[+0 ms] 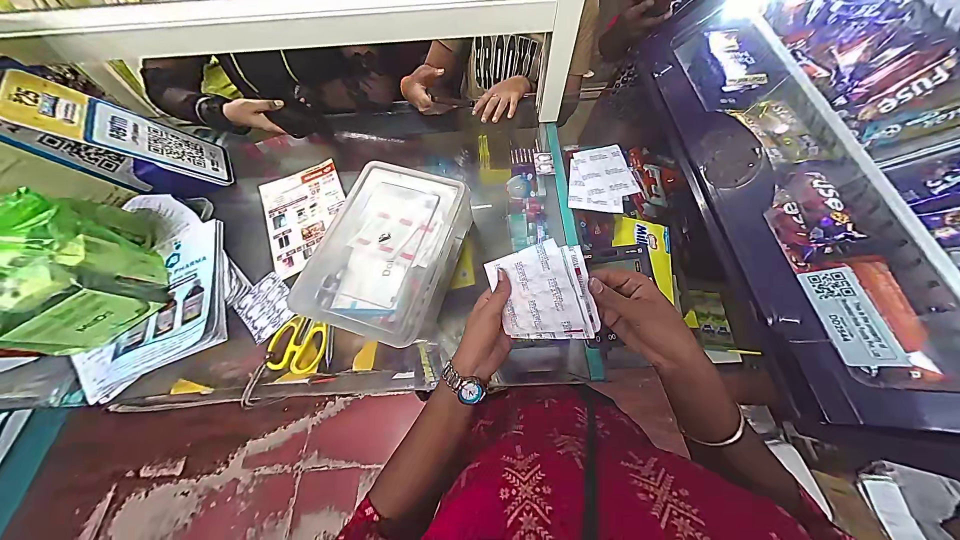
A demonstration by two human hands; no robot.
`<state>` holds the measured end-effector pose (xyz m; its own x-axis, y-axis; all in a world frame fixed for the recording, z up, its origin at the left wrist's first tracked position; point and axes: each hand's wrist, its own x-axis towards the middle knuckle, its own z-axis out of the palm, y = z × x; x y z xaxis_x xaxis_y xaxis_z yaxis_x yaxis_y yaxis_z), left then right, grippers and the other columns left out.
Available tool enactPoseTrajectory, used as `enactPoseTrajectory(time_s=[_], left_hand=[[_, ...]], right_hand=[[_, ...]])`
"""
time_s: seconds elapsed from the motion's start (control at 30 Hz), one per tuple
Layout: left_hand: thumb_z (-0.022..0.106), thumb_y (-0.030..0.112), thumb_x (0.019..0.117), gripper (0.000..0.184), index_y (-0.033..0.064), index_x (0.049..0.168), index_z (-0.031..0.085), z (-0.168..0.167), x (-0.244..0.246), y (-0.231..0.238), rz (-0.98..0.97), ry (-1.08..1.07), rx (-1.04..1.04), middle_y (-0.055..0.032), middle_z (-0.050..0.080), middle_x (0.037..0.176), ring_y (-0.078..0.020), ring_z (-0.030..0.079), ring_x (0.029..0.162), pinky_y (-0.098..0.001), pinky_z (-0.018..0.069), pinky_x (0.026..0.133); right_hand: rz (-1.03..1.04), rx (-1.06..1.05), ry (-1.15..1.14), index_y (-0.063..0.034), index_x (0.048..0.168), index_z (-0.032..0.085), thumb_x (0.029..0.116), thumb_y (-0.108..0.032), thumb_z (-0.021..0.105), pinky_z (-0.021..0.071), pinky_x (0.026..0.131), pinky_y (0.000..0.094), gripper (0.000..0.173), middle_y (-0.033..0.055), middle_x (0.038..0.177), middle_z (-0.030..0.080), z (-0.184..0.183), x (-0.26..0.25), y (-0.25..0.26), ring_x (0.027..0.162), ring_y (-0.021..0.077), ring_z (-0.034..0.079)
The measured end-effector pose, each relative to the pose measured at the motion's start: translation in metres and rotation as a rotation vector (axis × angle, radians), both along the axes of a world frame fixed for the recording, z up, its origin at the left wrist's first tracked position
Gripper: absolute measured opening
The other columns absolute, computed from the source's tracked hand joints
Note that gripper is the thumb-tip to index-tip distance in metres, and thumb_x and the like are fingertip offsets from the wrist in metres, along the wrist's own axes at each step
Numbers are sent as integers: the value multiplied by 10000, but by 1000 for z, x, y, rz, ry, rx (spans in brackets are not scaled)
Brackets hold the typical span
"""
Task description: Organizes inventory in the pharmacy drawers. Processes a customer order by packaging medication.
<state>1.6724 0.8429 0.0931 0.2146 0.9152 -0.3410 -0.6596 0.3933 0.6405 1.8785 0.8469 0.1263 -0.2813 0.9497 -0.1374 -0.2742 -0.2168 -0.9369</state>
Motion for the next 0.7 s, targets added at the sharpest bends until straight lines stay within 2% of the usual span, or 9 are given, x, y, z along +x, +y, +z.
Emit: enactPoseTrajectory(time_s=[0.13, 0.2, 0.27, 0.3, 0.4, 0.53, 0.57, 0.63, 0.7], left_hand=[[248, 378, 1122, 460, 79, 1323, 534, -12, -1, 3, -126, -238, -39, -137, 722, 1139, -237, 726, 1046, -407, 615, 890], [257, 382, 1120, 465, 81, 1315, 553, -14, 0, 4, -140, -277, -34, -140, 724, 1138, -238, 726, 1045, -408, 616, 886], [247, 369, 1124, 462, 74, 1299, 557, -11, 0, 3, -117, -224, -37, -129, 732, 1106, -224, 735, 1008, -388, 624, 858], [243, 354, 1127, 456, 66, 1294, 554, -9, 0, 3, -98, -174, -32, -125, 735, 1089, -217, 739, 990, -379, 626, 849], [238, 280, 1133, 409, 39, 1294, 525, -5, -1, 3, -37, -39, 22, -120, 736, 1052, -200, 743, 955, -366, 626, 847], [271, 244, 1132, 375, 14, 1273, 533, -2, -2, 3, 9, 43, 32, -129, 746, 1019, -198, 755, 915, -357, 637, 815], [282, 244, 1132, 371, 12, 1276, 534, -2, -2, 3, 16, 48, 22, -131, 747, 1022, -200, 756, 915, -356, 638, 814], [305, 251, 1132, 372, -1, 1277, 538, -3, -2, 3, 34, 61, -6, -145, 744, 1024, -208, 757, 910, -364, 641, 807], [319, 263, 1131, 381, -8, 1284, 538, -3, -5, 0, 43, 77, -17, -155, 741, 1033, -218, 756, 913, -376, 642, 806]], right_hand=[[6, -47, 78, -11, 1073, 706, 1008, -11, 534, 636, 796, 292, 184, 66, 960, 763, 5, -5, -5, 838, 124, 747], [-42, 0, 43, -26, 1214, 614, 975, 18, 561, 636, 779, 296, 249, 82, 965, 761, 7, -8, -7, 827, 142, 752], [-95, 114, -76, -75, 1298, 509, 953, 8, 601, 621, 743, 259, 367, 44, 946, 756, 9, -9, -9, 793, 108, 739], [-116, 185, -132, -81, 1273, 520, 956, -12, 616, 610, 728, 234, 338, 14, 946, 751, 8, -9, -10, 783, 80, 726], [-119, 318, -242, -69, 1124, 685, 979, -79, 614, 568, 738, 175, 163, -56, 970, 741, 6, -6, -12, 819, 2, 677], [-56, 296, -374, -49, 1090, 710, 1001, -168, 609, 573, 754, 188, 180, -51, 938, 726, 12, 3, 0, 815, 4, 671], [-71, 325, -456, -41, 1077, 710, 1000, -170, 610, 587, 761, 223, 180, -31, 923, 725, 15, 8, 10, 809, 29, 682], [-170, 409, -695, 0, 1111, 699, 1012, -171, 628, 602, 793, 359, 210, 85, 954, 729, 17, 19, 41, 841, 156, 710], [-262, 502, -1049, 6, 1216, 667, 998, -259, 676, 558, 874, 533, 342, 202, 1111, 708, 9, 27, 78, 998, 327, 699]])
